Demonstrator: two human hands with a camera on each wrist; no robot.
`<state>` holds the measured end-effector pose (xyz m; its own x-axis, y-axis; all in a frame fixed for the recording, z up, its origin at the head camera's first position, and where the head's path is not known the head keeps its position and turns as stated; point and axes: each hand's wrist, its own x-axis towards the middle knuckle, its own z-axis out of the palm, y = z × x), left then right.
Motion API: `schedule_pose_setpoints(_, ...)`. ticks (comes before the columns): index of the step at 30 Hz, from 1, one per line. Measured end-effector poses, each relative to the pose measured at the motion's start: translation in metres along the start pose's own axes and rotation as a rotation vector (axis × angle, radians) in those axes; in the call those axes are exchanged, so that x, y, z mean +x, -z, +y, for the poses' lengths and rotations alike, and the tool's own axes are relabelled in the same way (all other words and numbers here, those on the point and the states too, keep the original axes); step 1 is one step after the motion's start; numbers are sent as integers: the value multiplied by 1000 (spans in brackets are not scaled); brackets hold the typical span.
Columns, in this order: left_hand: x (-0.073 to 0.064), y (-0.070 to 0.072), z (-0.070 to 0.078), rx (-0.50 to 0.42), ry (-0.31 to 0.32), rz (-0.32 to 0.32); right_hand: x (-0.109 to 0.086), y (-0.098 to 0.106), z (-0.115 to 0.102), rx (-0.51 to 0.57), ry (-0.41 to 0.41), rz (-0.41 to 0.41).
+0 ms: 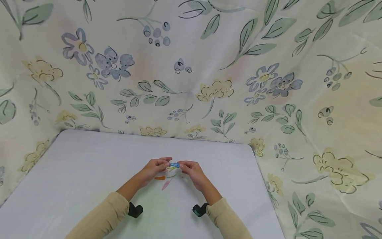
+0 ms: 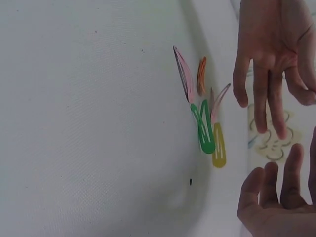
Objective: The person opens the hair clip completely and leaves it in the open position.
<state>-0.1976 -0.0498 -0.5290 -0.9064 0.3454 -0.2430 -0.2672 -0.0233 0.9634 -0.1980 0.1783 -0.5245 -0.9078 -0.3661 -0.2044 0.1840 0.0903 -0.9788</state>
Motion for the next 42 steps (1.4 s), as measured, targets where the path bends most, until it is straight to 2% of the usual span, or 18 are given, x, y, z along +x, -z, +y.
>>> schedule_pose_setpoints(6,2,1,0,-19,18,-10,1,0,-2,46,41,-24)
schedule_pose_setpoints(14,2,1,0,-36,5,-35,0,-2,-4,94,39,-30)
schedule_pose_setpoints(22,3,3,1,-49,-19,-55,2,-4,-6,95,36,-14)
schedule_pose_setpoints(42,3,3,0,-34,-4,-36,5,-6,-4,55,23,9)
